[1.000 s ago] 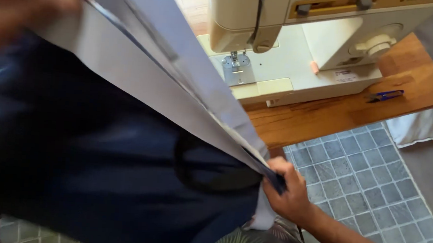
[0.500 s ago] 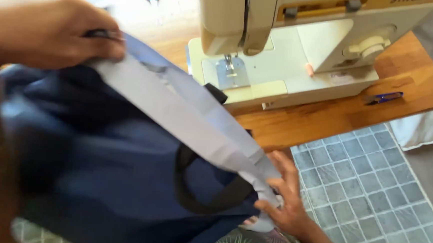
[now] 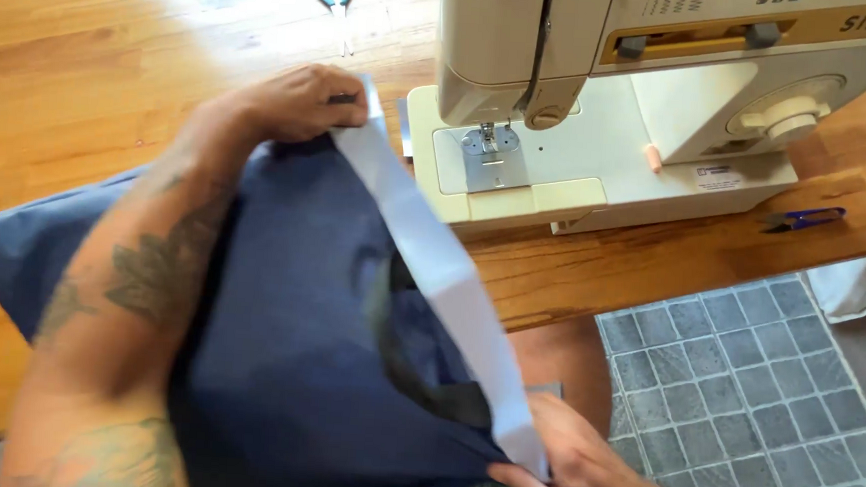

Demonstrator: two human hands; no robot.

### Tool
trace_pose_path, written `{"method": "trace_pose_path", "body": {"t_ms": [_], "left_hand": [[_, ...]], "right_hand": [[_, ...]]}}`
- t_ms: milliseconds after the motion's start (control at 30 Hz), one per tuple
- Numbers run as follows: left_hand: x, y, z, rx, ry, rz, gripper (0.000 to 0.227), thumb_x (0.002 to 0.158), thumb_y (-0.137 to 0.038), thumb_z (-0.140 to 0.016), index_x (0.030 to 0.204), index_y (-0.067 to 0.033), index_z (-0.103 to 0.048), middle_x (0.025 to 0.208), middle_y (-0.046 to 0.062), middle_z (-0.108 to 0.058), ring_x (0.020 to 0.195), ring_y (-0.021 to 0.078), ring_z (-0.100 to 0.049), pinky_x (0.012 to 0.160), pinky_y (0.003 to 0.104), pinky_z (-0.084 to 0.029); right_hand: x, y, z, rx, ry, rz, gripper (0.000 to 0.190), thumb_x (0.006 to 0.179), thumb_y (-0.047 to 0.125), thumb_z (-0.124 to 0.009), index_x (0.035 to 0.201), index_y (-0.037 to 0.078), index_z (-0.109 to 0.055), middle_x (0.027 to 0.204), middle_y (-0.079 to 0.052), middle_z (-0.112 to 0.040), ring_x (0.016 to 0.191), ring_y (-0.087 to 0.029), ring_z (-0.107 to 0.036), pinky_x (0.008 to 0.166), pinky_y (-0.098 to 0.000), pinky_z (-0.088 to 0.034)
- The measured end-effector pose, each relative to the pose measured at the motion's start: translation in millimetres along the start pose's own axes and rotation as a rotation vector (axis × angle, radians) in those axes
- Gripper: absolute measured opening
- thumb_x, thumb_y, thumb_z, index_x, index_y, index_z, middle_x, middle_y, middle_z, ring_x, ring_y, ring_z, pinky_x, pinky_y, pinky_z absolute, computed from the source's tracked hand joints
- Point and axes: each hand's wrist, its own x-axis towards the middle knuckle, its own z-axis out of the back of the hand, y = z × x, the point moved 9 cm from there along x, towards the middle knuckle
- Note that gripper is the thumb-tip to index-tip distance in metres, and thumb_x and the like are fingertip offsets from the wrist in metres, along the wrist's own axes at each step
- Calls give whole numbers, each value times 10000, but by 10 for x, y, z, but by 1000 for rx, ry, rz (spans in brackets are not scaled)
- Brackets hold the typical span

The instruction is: Cut a strip of fabric and align it with the opening of a bag to prepare for sewing

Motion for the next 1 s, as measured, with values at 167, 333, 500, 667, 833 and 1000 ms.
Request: {"method": "trace_pose_path", "body": {"t_ms": [167,333,500,667,833,1000], "left_hand": [[107,-762,124,-164,36,76,147,1126,-245,-689,1071,-168,-802,996,-30,-734,891,141,-609,867,341,-487],[187,-904,-66,-325,137,153,123,1131,-167,-739,1058,-136,-833,826,-11,-736,745,112,-619,739,300,-518],[88,-994,-19,-383,2,141,314,1003,-254,-900,1221,-226,-676,1357,143,-817,1205,173,-720,1014,350,-548],[-279,-1147,84,-469,-17,227,327,1037,-164,-911,1183,-189,-619,996,19,-761,783,130,-586,669,311,-474],[-547,-1256,297,-595,-64,178,362,1040,-78,-915,1191,-144,-593,874,36,-681,705,126,-609,581,281,-445],[-553,-1607,267,-596,-38,9,487,1013,-41,-951,1075,-152,-481,880,4,-587,777,103,-564,635,286,-496]], "right_hand": [[-593,-599,-84,25,33,-355,713,966,379,-1018,1453,104,-575,1377,-136,-671,1255,-329,-672,1057,-471,-512],[-894,-851,-193,-3,4,-383,327,941,426,-1022,1010,182,-817,871,-44,-748,771,-235,-768,726,-399,-619],[-862,-1035,-438,21,63,-284,376,994,510,-948,1039,175,-784,998,-79,-774,892,-277,-777,839,-417,-640],[-1092,-1599,-486,-75,128,-579,599,921,710,-977,1065,173,-753,1034,-36,-753,904,-231,-775,829,-427,-637],[-190,-1093,32,-222,181,-543,686,954,852,-800,1069,179,-733,999,-67,-819,926,-288,-758,793,-528,-583],[229,-289,1289,-6,-81,-423,1655,343,572,-1192,1770,144,-471,1732,-49,-643,1541,-235,-642,1272,-434,-481]]}}
